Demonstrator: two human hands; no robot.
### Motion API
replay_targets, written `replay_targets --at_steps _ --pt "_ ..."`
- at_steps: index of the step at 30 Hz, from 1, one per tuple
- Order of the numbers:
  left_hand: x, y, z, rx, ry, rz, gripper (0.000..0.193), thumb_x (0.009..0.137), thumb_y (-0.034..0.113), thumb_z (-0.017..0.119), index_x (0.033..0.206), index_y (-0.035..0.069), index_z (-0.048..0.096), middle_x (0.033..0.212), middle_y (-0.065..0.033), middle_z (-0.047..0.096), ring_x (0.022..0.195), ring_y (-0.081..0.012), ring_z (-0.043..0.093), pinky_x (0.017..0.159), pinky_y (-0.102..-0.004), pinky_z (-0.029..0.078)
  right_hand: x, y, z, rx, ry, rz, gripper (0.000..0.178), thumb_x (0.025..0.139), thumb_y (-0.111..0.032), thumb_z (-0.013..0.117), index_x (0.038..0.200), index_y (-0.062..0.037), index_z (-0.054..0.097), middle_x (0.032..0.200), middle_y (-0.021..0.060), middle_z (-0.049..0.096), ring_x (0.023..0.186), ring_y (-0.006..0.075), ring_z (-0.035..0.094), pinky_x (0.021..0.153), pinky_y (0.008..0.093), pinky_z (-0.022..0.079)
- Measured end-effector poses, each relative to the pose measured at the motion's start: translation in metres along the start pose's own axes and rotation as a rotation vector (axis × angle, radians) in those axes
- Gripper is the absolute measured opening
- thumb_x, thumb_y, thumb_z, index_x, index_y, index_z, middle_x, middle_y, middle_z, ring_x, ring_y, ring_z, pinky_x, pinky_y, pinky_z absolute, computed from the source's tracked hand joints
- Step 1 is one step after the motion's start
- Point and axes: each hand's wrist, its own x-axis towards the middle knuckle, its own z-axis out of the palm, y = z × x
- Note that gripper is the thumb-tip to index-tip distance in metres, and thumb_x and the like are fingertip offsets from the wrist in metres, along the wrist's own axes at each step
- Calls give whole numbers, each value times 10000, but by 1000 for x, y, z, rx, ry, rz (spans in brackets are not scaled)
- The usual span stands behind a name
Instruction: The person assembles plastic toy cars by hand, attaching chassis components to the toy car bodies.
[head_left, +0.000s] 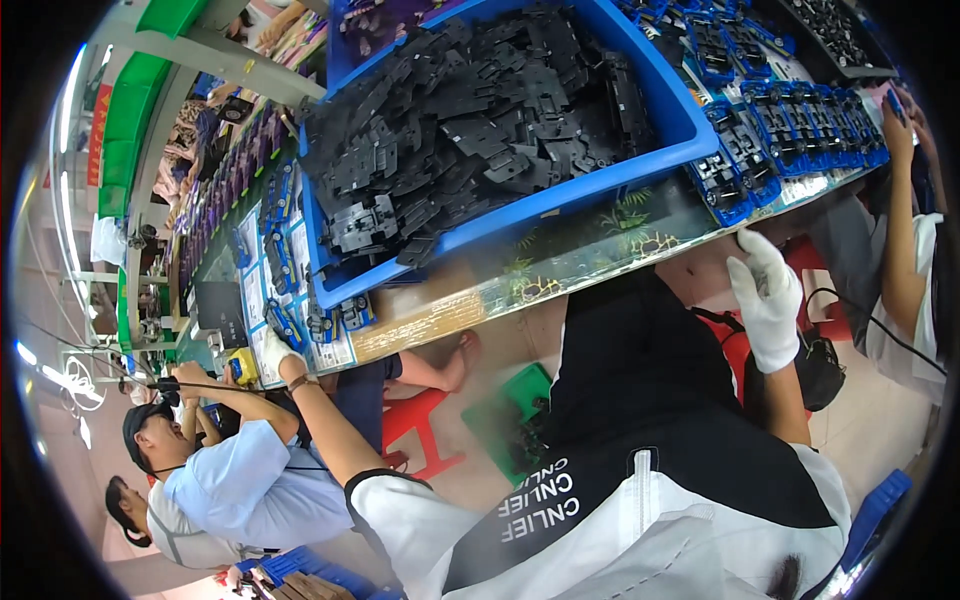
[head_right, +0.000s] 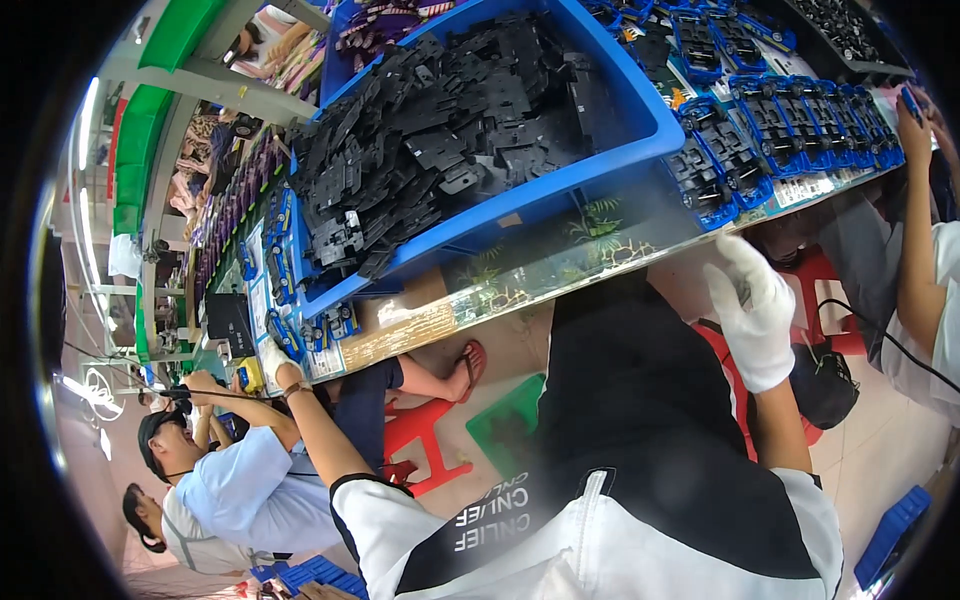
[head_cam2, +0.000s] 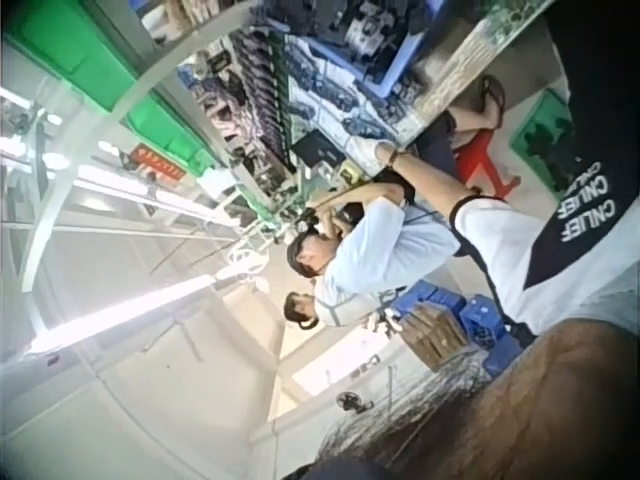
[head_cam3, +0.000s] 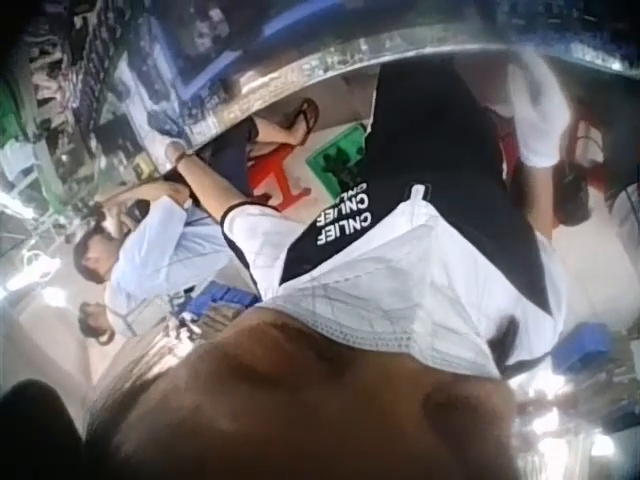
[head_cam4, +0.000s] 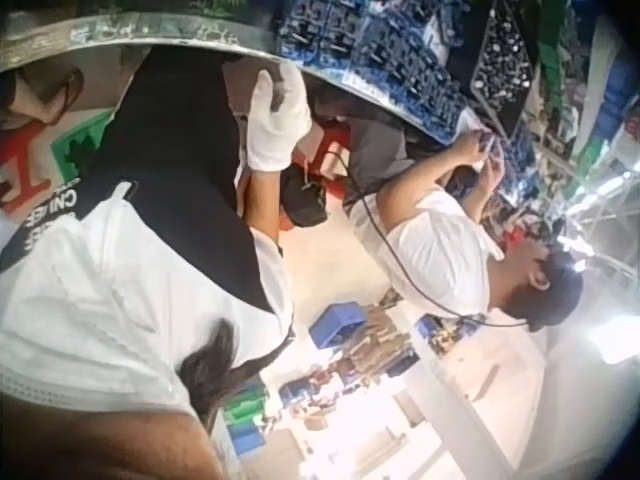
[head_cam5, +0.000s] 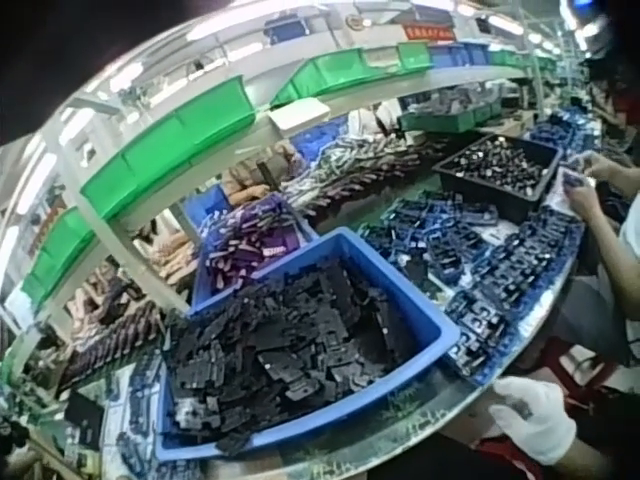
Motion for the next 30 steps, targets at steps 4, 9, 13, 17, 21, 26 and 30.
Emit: replay_targets --at_steps 4,9,13,17,21,26,30 --pt "-100 55 3 122 408 258 366 915 209 514 1139 -73 574 1102 -180 611 920 -269 584 849 -347 444 23 -2 0 -126 -49 100 368 777 -48 703 1130 -71 600 651 16 562 493 120 473 529 238 435" --pt "-308 140 37 12 204 587 342 973 256 438 1066 -49 561 1062 -155 571 952 -233 541 870 -389 434 27 26 10 -232 -70 -30 246 783 -41 688 1014 -58 607 714 75 618 561 190 584 551 275 472" --pt "-474 168 83 -504 -1045 46 323 976 236 416 1142 -16 532 1026 -119 610 848 -201 612 792 -309 488 0 38 -5 -159 -36 -85 247 766 -20 686 998 -57 608 729 87 618 563 191 588 552 279 473" --pt "-560 177 145 -1090 -1560 -812 768 911 614 339 1380 7 326 1246 -208 507 1140 -337 516 982 -437 416 -31 22 -26 -174 -81 -168 250 735 -14 706 958 -68 606 692 83 593 549 204 574 525 298 454" --pt "-602 202 158 -1145 -1505 -996 1060 671 862 318 1416 109 291 1328 -139 464 1196 -352 477 1028 -486 361 -52 8 -25 -139 -216 -254 264 675 -42 739 896 -87 602 646 78 557 530 265 533 498 350 415" --pt "-595 199 155 -1265 -1298 -1158 980 613 846 458 1309 158 416 1184 -80 546 1132 -294 525 935 -465 458 -64 14 -20 125 -161 -188 754 531 -342 858 1132 10 570 810 66 605 594 186 537 528 278 405" --pt "-589 207 140 -1188 -1106 -1039 926 681 828 432 1319 157 434 1157 -111 556 1115 -332 525 972 -505 408 -35 -24 4 -204 -124 -243 743 540 -335 856 1153 -37 560 1068 117 587 961 290 562 821 396 445"
